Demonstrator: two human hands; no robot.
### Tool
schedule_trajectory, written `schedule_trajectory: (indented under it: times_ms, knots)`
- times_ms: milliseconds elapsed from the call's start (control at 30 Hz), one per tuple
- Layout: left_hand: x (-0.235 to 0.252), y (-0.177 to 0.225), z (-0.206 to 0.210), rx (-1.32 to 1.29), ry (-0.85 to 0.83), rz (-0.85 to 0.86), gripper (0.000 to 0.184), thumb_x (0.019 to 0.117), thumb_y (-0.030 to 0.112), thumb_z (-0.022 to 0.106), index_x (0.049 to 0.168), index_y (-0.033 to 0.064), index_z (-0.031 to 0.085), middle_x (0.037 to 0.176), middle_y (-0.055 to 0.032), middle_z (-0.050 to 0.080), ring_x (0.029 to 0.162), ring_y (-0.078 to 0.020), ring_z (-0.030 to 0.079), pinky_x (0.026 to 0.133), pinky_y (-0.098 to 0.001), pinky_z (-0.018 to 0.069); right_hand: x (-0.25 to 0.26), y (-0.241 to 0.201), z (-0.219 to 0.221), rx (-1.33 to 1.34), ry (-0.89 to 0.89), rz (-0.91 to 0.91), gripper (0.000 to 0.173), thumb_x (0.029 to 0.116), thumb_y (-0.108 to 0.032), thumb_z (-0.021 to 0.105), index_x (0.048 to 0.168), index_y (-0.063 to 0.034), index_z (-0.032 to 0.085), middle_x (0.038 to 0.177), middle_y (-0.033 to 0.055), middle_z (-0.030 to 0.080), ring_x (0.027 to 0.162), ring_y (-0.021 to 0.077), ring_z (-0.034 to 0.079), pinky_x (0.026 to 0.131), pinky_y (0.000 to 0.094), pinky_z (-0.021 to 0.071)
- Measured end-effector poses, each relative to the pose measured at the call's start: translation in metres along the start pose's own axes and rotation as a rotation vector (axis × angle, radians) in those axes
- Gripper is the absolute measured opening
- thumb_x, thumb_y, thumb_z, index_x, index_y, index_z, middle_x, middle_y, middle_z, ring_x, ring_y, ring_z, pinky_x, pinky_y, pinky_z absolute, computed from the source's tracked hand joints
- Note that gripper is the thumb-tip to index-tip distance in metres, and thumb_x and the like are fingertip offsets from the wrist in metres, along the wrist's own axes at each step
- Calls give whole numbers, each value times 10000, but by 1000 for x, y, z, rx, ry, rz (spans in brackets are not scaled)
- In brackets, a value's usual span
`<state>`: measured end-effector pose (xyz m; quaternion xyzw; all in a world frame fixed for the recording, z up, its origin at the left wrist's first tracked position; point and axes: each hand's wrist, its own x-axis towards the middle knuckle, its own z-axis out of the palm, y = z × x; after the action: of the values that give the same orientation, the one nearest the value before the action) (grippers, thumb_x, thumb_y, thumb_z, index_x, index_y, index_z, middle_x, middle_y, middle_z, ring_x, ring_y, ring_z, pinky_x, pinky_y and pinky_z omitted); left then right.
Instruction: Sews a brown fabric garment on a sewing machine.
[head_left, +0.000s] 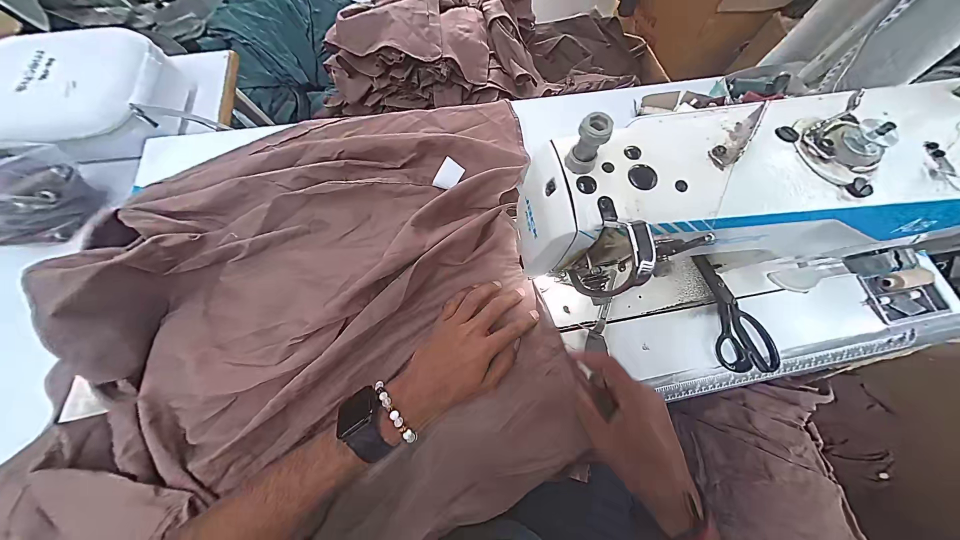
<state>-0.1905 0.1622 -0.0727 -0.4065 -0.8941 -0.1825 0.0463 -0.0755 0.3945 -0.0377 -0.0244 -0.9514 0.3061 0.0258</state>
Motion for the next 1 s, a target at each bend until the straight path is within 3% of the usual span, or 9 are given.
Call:
schedule_trajectory:
  times_ms: [67, 133, 233, 300, 367, 433, 600, 867, 1000]
  knots:
    - [1, -2, 1, -6, -4, 69, 392, 1052, 379, 442, 1410, 387, 604, 1509, -6, 538, 1430, -266, 440, 1170, -510, 348, -34, -4, 2, -38, -91, -179, 192, 900, -185, 590, 1010, -141, 742, 754, -16, 656, 560, 136, 622, 437, 366, 512]
    - [0, -1, 2, -2, 1, 125, 363, 1042, 350, 472, 1362, 344, 644, 1479, -15, 561, 1406, -260, 463, 1160, -492, 356, -61, -18, 19, -135, -307, -327, 132, 896, -84, 626, 895, -167, 728, 892, 40, 668, 689, 184, 680, 487, 363, 559]
    - [0, -1, 2, -1, 8, 171, 346, 1035, 332, 484, 1329, 326, 668, 1461, -28, 575, 1378, -256, 493, 1137, -488, 381, -64, -33, 31, -116, -614, -325, 164, 882, -121, 683, 1008, -161, 779, 961, 96, 726, 819, 269, 732, 611, 473, 606]
    - [-2, -2, 1, -20, -2, 180, 339, 1039, 337, 480, 1316, 337, 674, 1474, -30, 566, 1383, -256, 490, 1141, -503, 374, -41, -38, 23, 57, -394, -290, 169, 977, -265, 620, 991, -193, 772, 900, -10, 745, 839, 152, 730, 685, 412, 621]
    - [-6, -1, -1, -44, -21, 196, 330, 1054, 368, 467, 1305, 347, 679, 1479, -31, 561, 1392, -265, 480, 1148, -526, 359, -6, -44, 20, 99, 1, -172, 237, 1014, -222, 560, 1067, -109, 762, 928, 21, 732, 820, 124, 715, 683, 338, 617]
    - [-2, 1, -3, -75, -19, 191, 309, 1045, 352, 483, 1253, 339, 711, 1447, -14, 588, 1379, -272, 487, 1127, -549, 362, 30, -38, 24, 34, 198, -8, 266, 1018, -227, 548, 1122, -99, 757, 952, 34, 721, 784, 118, 692, 659, 313, 591]
    - [10, 9, -3, -161, 157, -32, 253, 1014, 248, 509, 1078, 189, 746, 1179, 22, 719, 1205, -184, 616, 1026, -420, 479, 49, -41, 44, -114, 235, 168, 261, 951, -389, 664, 1059, -179, 775, 844, -30, 702, 697, 111, 653, 592, 331, 542]
    - [14, 2, 7, 86, 57, -70, 417, 1069, 413, 393, 1437, 370, 585, 1476, 12, 563, 1382, -243, 467, 1100, -488, 369, 46, -39, 44, -202, 278, 124, 196, 932, -235, 626, 1015, -146, 780, 806, -6, 680, 667, 115, 642, 558, 299, 519]
    - [12, 2, 9, 133, 56, -73, 464, 1063, 453, 374, 1462, 323, 572, 1493, -15, 549, 1406, -255, 443, 1130, -496, 335, 37, -35, 48, -245, 327, -7, 192, 946, -185, 632, 1011, -105, 795, 838, 49, 670, 726, 163, 665, 574, 295, 544]
